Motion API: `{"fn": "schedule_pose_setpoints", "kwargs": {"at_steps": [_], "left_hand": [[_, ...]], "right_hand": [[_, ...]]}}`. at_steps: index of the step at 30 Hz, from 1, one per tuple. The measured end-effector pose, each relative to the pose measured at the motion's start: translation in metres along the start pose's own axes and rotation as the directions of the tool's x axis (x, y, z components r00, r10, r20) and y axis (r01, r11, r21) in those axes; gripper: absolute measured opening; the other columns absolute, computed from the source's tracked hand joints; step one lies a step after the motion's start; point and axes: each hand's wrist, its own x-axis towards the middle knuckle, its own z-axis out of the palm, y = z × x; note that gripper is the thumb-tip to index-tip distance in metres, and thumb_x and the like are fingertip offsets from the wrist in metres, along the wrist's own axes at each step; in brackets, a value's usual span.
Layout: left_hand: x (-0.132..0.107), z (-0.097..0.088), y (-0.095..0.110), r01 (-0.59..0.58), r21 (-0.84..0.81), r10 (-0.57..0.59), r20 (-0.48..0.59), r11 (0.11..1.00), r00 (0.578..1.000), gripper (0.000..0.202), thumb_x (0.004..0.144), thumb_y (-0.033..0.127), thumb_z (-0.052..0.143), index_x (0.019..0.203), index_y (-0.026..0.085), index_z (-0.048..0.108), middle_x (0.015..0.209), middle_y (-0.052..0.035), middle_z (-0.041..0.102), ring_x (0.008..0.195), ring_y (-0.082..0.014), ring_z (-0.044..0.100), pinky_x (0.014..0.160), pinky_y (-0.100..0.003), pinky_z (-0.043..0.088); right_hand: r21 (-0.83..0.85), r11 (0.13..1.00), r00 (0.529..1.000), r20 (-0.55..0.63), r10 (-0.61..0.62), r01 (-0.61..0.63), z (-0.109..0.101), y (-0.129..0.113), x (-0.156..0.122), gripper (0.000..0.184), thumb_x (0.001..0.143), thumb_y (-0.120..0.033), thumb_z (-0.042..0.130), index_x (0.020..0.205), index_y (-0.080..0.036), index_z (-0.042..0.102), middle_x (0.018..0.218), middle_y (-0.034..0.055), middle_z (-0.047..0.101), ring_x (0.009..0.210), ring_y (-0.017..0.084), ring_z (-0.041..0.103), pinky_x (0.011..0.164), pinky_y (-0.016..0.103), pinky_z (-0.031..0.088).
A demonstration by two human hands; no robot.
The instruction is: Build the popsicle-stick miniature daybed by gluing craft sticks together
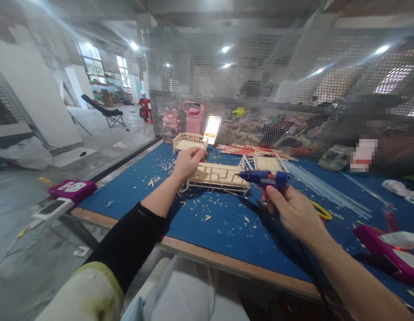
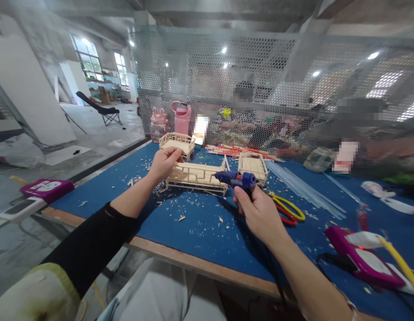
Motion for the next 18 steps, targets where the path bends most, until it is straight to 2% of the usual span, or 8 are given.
{"fn": "schedule_pose_setpoints", "kwargs": {"at_steps": [11, 18], "left_hand": [[-0.0002, -0.0002, 0.0, -0.002, -0.002, 0.002, 0.0, 1.0, 1.0, 0.028, 0.08, 0.036, 0.047, 0.07, 0.016, 0.064, 0.059, -0.001, 0.065, 0.061, -0.0132, 0.058, 0.065, -0.024, 0.044], [0.0003, -0.0004, 0.0001, -0.007, 0.005, 0.007, 0.001, 1.0, 1.0, 0.029, 0.08, 0.037, 0.047, 0.07, 0.016, 0.065, 0.059, -0.0012, 0.065, 0.061, -0.0133, 0.058, 0.064, -0.024, 0.044]], "right_hand": [[-0.033, 0.999, 1.0, -0.02, -0.014, 0.014, -0.001, -0.003, 0.0, 0.037, 0.08, -0.053, 0.039, 0.063, -0.022, 0.048, 0.048, -0.0009, 0.051, 0.047, 0.015, 0.048, 0.05, 0.028, 0.037], [-0.024, 1.0, 1.0, 0.027, -0.008, 0.009, 0.008, -0.0079, 0.0017, 0.041, 0.081, -0.057, 0.037, 0.066, -0.021, 0.049, 0.048, -0.0013, 0.052, 0.047, 0.014, 0.047, 0.052, 0.027, 0.036]]}}
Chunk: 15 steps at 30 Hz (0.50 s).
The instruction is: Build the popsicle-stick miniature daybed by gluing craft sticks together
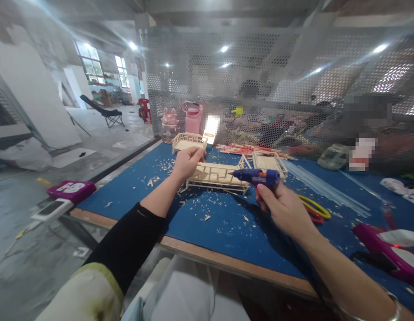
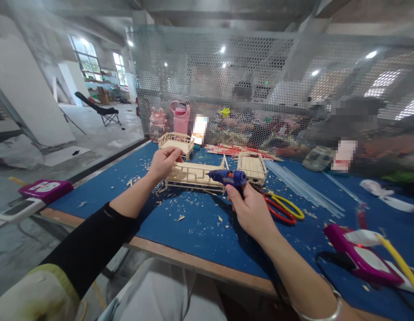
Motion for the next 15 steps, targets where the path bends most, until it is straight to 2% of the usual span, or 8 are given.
{"fn": "schedule_pose_setpoints", "kwargs": {"at_steps": [11, 15], "left_hand": [[-0.0011, 0.0001, 0.0016, 0.014, -0.001, -0.014, 0.006, 1.0, 1.0, 0.029, 0.081, 0.037, 0.047, 0.07, 0.016, 0.065, 0.06, -0.0014, 0.066, 0.062, -0.0134, 0.058, 0.066, -0.025, 0.044], [-0.0011, -0.0001, 0.0023, 0.015, 0.01, -0.015, 0.004, 1.0, 1.0, 0.029, 0.081, 0.037, 0.047, 0.07, 0.016, 0.065, 0.06, -0.0015, 0.066, 0.062, -0.0136, 0.058, 0.065, -0.025, 0.044]], "right_hand": [[0.022, 0.999, 1.0, -0.012, -0.028, 0.029, 0.005, -0.0014, -0.0016, 0.044, 0.081, -0.061, 0.036, 0.062, -0.022, 0.045, 0.048, -0.0006, 0.051, 0.046, 0.014, 0.045, 0.052, 0.027, 0.035], [-0.016, 0.999, 0.998, -0.034, -0.046, 0.045, 0.0039, 0.0005, -0.0018, 0.039, 0.082, -0.056, 0.037, 0.063, -0.023, 0.046, 0.051, 0.0005, 0.052, 0.055, 0.017, 0.051, 0.056, 0.029, 0.038]]}}
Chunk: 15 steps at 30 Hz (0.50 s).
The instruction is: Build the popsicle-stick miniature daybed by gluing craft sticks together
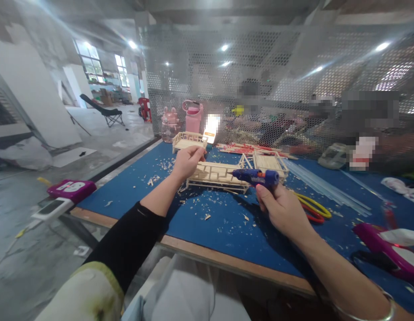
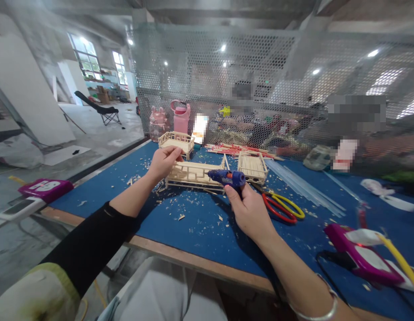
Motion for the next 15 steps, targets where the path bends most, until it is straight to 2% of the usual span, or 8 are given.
{"fn": "schedule_pose_setpoints", "kwargs": {"at_steps": [3, 8, 15], "left_hand": [[0.0, 0.001, 0.0, 0.0, -0.002, 0.0, -0.001, 1.0, 1.0, 0.029, 0.081, 0.036, 0.046, 0.071, 0.016, 0.065, 0.06, -0.0013, 0.066, 0.061, -0.0135, 0.058, 0.064, -0.025, 0.044], [0.0, 0.001, -0.001, -0.011, 0.004, 0.011, -0.002, 1.0, 1.0, 0.029, 0.081, 0.036, 0.046, 0.071, 0.016, 0.065, 0.06, -0.001, 0.065, 0.06, -0.0133, 0.058, 0.064, -0.024, 0.044], [0.001, 0.0, -0.001, -0.011, 0.023, 0.011, 0.0, 1.0, 1.0, 0.028, 0.082, 0.036, 0.046, 0.072, 0.017, 0.065, 0.062, -0.0016, 0.066, 0.063, -0.0141, 0.059, 0.066, -0.025, 0.045]], "right_hand": [[-0.035, 0.999, 0.999, -0.039, -0.019, 0.018, -0.004, 0.002, -0.001, 0.036, 0.081, -0.052, 0.038, 0.06, -0.024, 0.045, 0.054, 0.0017, 0.054, 0.065, 0.02, 0.055, 0.062, 0.03, 0.04], [-0.052, 0.998, 0.997, -0.068, -0.025, 0.021, -0.009, 0.006, -0.002, 0.035, 0.081, -0.049, 0.04, 0.055, -0.025, 0.042, 0.056, 0.0029, 0.054, 0.069, 0.022, 0.057, 0.064, 0.032, 0.041], [-0.075, 0.997, 0.995, -0.1, 0.013, -0.021, -0.021, 0.011, -0.006, 0.036, 0.08, -0.054, 0.039, 0.067, -0.023, 0.051, 0.054, 0.0018, 0.054, 0.052, 0.018, 0.05, 0.055, 0.031, 0.038]]}}
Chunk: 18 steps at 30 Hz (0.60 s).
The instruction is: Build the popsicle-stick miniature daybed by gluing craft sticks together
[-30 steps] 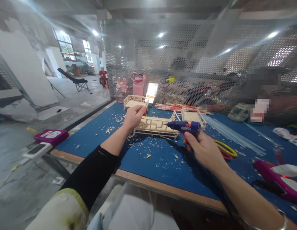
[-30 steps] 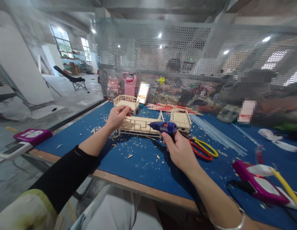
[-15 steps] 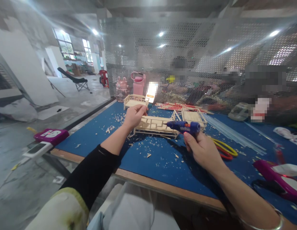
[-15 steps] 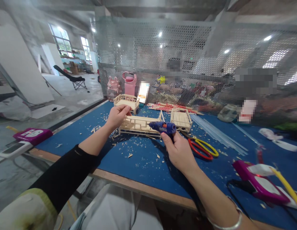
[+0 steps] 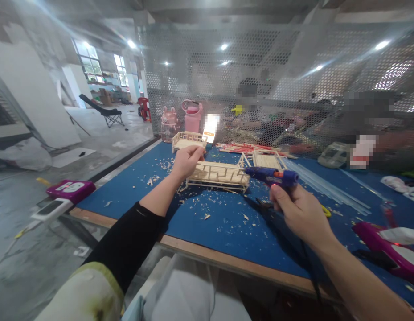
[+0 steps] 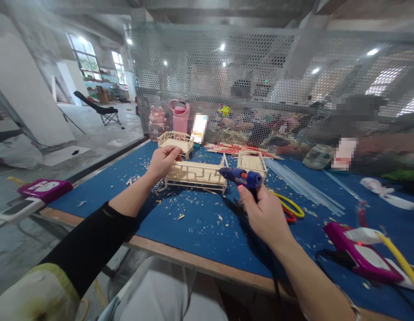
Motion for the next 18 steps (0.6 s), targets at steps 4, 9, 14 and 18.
{"fn": "schedule_pose_setpoints", "kwargs": {"at_steps": [4, 9, 14, 18], "left_hand": [[0.0, -0.001, 0.002, -0.064, 0.057, 0.065, -0.019, 0.996, 0.998, 0.028, 0.085, 0.033, 0.043, 0.08, 0.017, 0.065, 0.069, -0.0025, 0.068, 0.069, -0.0146, 0.06, 0.069, -0.025, 0.045], [-0.001, 0.0, 0.011, -0.354, 0.244, 0.354, 0.044, 0.903, 0.934, 0.028, 0.086, 0.033, 0.044, 0.084, 0.019, 0.067, 0.081, -0.0054, 0.069, 0.08, -0.0171, 0.06, 0.077, -0.03, 0.043], [-0.002, 0.003, 0.016, -0.491, 0.299, 0.471, 0.14, 0.819, 0.871, 0.024, 0.085, 0.036, 0.051, 0.088, 0.023, 0.07, 0.083, -0.0049, 0.069, 0.08, -0.0168, 0.058, 0.079, -0.033, 0.042], [-0.005, 0.005, 0.018, -0.512, 0.362, 0.502, 0.13, 0.779, 0.855, 0.019, 0.083, 0.036, 0.056, 0.085, 0.026, 0.071, 0.084, -0.0023, 0.07, 0.084, -0.0171, 0.057, 0.084, -0.035, 0.039]], "right_hand": [[-0.139, 0.99, 0.997, -0.077, -0.013, 0.002, -0.019, 0.015, 0.024, 0.039, 0.083, -0.052, 0.038, 0.078, -0.02, 0.059, 0.057, 0.006, 0.057, 0.054, 0.022, 0.053, 0.056, 0.033, 0.036], [-0.518, 0.853, 0.998, 0.059, -0.03, 0.056, -0.031, 0.035, 0.08, 0.038, 0.085, -0.044, 0.043, 0.106, -0.016, 0.058, 0.083, 0.0165, 0.066, 0.067, 0.027, 0.058, 0.059, 0.035, 0.032], [-0.675, 0.71, 0.967, 0.251, -0.034, 0.2, -0.015, 0.05, 0.116, 0.04, 0.082, -0.041, 0.046, 0.113, -0.016, 0.056, 0.095, 0.0163, 0.067, 0.07, 0.026, 0.058, 0.055, 0.031, 0.03], [-0.627, 0.716, 0.92, 0.388, -0.052, 0.305, 0.0, 0.059, 0.124, 0.03, 0.077, -0.024, 0.045, 0.101, -0.016, 0.061, 0.098, 0.0145, 0.067, 0.08, 0.026, 0.059, 0.062, 0.033, 0.036]]}}
